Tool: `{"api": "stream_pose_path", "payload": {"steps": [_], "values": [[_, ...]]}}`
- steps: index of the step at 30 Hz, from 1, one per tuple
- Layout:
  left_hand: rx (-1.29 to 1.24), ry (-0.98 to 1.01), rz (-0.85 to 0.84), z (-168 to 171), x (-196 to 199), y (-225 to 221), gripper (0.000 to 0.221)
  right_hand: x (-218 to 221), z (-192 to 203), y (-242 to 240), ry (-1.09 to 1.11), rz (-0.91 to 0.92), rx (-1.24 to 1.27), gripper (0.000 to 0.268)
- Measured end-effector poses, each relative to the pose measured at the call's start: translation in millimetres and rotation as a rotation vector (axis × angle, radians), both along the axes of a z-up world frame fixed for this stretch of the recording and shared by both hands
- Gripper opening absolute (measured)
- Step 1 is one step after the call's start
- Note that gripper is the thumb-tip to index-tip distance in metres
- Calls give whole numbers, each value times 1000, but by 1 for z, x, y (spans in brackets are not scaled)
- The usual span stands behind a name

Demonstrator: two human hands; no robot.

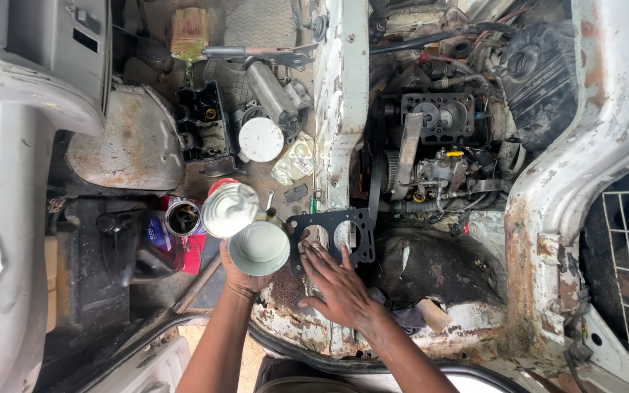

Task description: Inspecting and working on an internal combustion engine inside a small commercial vehicle.

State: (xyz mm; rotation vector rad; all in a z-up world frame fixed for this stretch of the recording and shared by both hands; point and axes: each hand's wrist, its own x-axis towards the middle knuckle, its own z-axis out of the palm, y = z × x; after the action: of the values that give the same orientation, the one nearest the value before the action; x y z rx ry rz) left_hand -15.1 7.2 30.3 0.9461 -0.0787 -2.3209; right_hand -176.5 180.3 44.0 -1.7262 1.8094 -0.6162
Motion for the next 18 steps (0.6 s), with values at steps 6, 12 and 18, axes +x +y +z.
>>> {"api": "stream_pose_path", "payload": {"steps": [6,12,18], "values": [[41,146,17,-6,6,5,71,11,-1,-18,286,241,116,100],[23,93,-55,10,6,4,73,-6,-2,-34,373,391,130,92],[-29,119,-96,2,9,1,74,-34,27,-84,500,378,296,95]]}}
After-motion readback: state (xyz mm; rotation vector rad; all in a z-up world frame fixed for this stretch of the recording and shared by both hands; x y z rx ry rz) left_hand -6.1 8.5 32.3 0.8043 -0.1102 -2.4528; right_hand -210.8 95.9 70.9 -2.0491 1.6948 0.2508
